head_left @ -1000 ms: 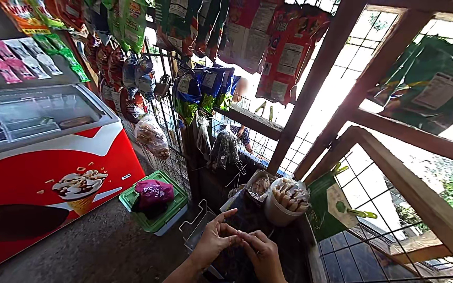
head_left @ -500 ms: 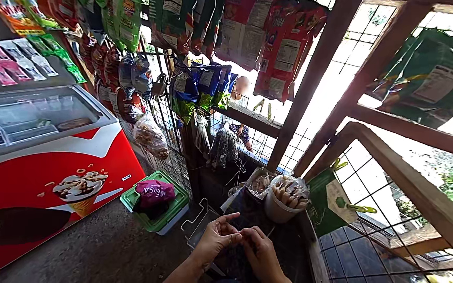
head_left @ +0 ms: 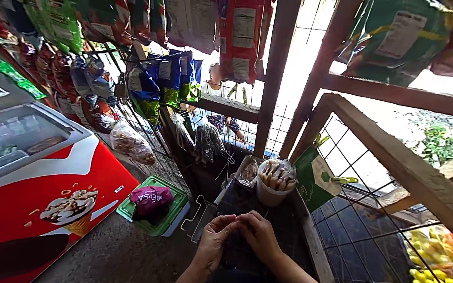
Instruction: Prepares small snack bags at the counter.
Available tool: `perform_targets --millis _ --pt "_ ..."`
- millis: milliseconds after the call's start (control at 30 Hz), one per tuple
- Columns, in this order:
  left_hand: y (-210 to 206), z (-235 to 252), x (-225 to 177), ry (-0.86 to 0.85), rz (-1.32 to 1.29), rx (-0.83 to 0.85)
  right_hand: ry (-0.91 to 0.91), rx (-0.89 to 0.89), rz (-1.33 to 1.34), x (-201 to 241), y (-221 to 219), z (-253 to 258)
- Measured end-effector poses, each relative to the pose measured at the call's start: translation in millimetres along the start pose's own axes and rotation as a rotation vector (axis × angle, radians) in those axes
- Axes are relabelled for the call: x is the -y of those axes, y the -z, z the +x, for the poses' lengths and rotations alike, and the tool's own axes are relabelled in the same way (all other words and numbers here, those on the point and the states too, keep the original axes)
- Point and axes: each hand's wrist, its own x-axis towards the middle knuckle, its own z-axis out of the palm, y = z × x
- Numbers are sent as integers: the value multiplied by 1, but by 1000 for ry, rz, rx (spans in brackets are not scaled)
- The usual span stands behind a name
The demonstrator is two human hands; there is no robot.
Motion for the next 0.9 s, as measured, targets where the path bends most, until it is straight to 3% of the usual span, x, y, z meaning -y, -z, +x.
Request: perform_targets --millis 500,700,900 --pt "3 -3 5 -2 -77 -38 -30 -19 -7 1 -2 -6" --pt "1 -1 4 -166 141 67 -182 -40 60 3 4 0" --pt "3 3 7 -194 148 22 -229 -32 145 2 1 -1"
